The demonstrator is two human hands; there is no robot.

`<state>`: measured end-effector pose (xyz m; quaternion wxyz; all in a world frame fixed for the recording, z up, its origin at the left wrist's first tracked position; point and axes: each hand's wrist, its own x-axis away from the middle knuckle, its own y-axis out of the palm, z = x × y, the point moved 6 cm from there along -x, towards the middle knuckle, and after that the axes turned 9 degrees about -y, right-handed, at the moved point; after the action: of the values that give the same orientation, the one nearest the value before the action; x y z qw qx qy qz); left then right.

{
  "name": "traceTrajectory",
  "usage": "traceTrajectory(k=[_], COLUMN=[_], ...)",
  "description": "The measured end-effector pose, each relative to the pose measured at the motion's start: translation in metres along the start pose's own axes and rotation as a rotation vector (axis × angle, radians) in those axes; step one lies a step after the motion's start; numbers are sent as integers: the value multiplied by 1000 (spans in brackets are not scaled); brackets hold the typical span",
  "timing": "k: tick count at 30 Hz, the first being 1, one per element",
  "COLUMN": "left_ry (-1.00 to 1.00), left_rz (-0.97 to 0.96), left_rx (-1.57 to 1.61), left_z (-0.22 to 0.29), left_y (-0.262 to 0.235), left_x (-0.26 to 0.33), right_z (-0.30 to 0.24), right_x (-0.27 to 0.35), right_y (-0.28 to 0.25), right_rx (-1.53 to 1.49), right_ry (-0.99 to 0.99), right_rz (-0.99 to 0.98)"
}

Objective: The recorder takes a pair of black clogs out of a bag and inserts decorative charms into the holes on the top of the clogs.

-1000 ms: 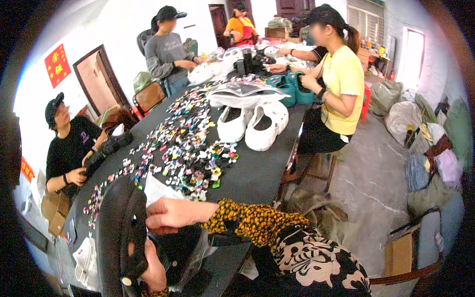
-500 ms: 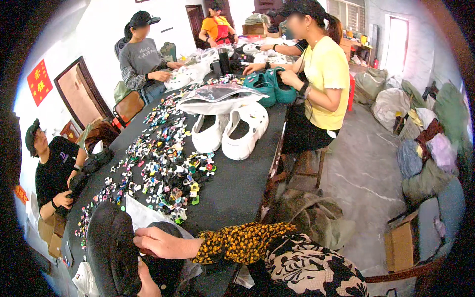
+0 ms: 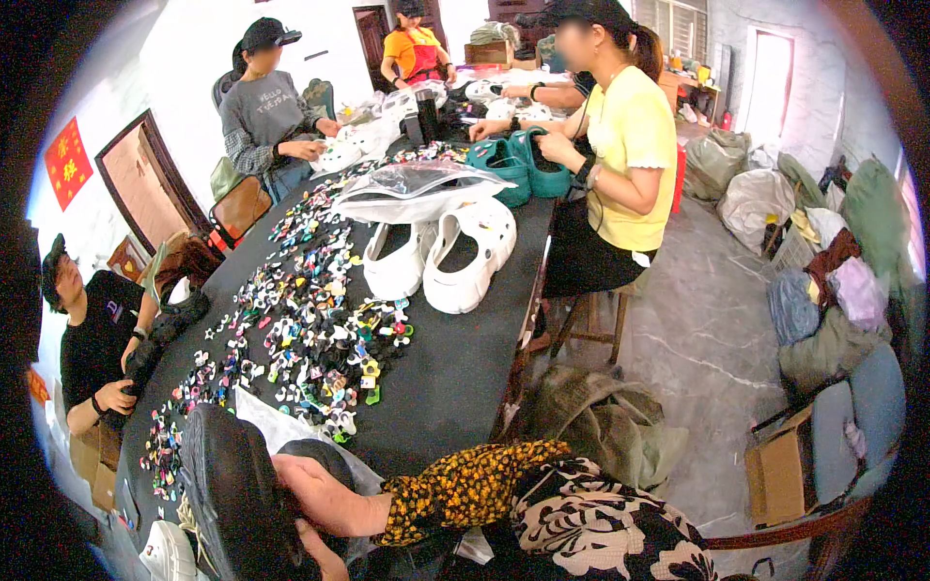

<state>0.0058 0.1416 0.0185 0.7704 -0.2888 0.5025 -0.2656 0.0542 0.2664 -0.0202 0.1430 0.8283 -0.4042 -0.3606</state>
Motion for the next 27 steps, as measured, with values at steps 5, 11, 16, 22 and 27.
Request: traceTrajectory(k=[5, 11, 16, 22, 27], left_ry=[9, 11, -2, -20, -26], left_rz=[11, 9, 21, 26, 19], left_rx=[24, 38, 44, 53, 79], left_z=[13, 120, 132, 145, 154], left_y=[8, 34, 37, 45, 57], left_x=[-4, -75, -85, -100, -100], right_z=[7, -18, -23, -26, -33], right_x=[-8, -17, -22, -31, -35], right_y=[-12, -17, -18, -19, -25], right_rx=[-318, -633, -686, -756, -762], right_ry=[282, 550, 613, 588, 638], right_rz=[88, 185, 255, 227, 320])
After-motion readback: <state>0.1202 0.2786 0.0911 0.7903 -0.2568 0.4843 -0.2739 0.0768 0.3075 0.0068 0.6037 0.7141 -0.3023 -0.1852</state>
